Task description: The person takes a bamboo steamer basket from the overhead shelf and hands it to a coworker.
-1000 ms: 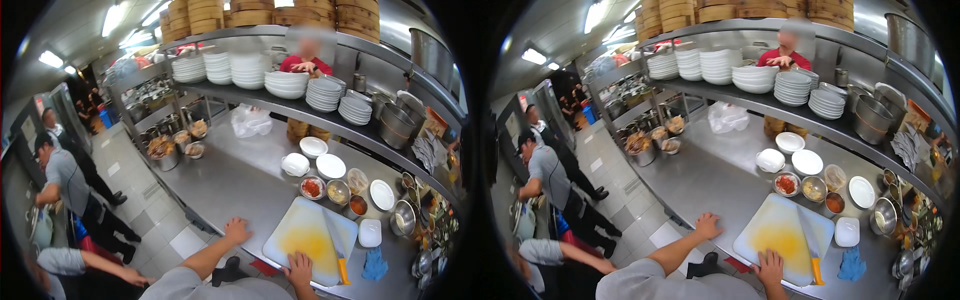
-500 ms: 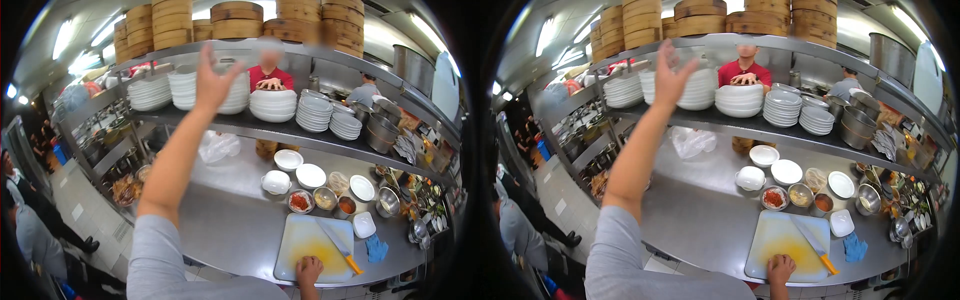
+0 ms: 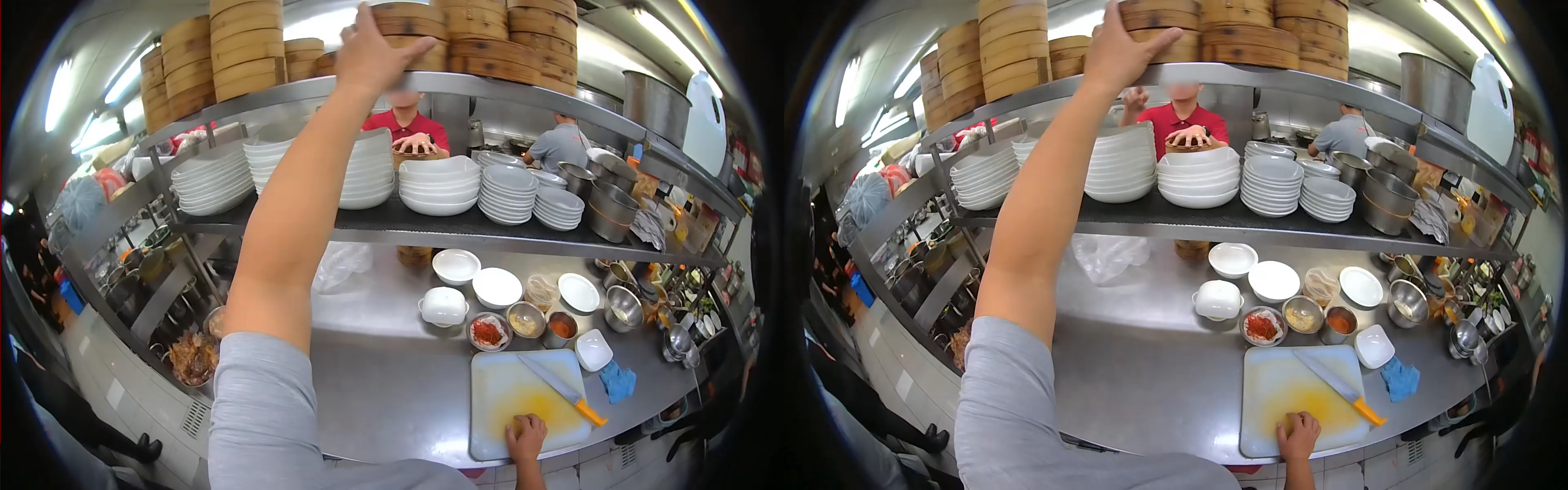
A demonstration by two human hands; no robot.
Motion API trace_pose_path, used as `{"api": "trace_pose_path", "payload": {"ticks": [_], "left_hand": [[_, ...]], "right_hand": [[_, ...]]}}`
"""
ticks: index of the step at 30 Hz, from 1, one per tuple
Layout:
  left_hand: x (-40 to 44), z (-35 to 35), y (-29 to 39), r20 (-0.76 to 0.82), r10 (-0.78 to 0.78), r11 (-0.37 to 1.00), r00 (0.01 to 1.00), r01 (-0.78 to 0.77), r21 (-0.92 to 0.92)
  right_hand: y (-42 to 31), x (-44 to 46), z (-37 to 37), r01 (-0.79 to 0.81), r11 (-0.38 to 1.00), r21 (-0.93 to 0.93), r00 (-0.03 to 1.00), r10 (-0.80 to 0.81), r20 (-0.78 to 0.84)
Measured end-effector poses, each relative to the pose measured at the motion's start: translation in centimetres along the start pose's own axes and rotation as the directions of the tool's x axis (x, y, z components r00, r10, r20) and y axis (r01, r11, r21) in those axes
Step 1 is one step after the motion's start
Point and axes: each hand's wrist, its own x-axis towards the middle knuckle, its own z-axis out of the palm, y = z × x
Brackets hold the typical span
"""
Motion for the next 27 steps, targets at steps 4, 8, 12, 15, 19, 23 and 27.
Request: {"api": "trace_pose_path", "payload": {"ticks": [4,8,12,15,19,23,27], "left_hand": [[5.1,2.9,-5.3,-0.132,0.056,0.961,0.99,-0.089,-0.263],[10.2,2.6,-12.6,-0.041,0.24,0.932,0.97,-0.219,0.288],[10.4,2.7,-11.3,0.579,-0.19,0.863,0.793,-0.146,0.484],[10.0,2.2,-10.1,0.518,-0.19,0.857,0.834,-0.117,0.503],[10.4,1.7,-11.7,0.144,0.018,0.923,0.989,-0.072,0.379],[13.4,0.2,-9.9,-0.008,0.052,0.997,0.999,-0.052,0.057],[14.3,-3.9,-2.3,0.079,0.213,0.977,0.974,-0.209,-0.052]], "right_hand": [[0.1,0.0,-0.1,-0.012,1.0,0.005,1.0,0.012,-0.012],[-0.4,0.0,-0.6,-0.025,1.0,0.003,1.0,0.025,0.007],[-0.3,0.0,-0.8,-0.015,1.0,0.014,0.999,0.016,-0.033],[-0.4,-0.1,-1.2,-0.031,0.999,0.034,0.999,0.032,-0.031],[-0.3,-0.1,-1.4,-0.031,0.999,0.027,0.999,0.031,-0.014],[0.0,0.0,-1.4,-0.056,0.998,0.033,0.998,0.056,0.002],[0.1,0.1,-1.5,-0.058,0.997,0.043,0.998,0.057,0.021]]}}
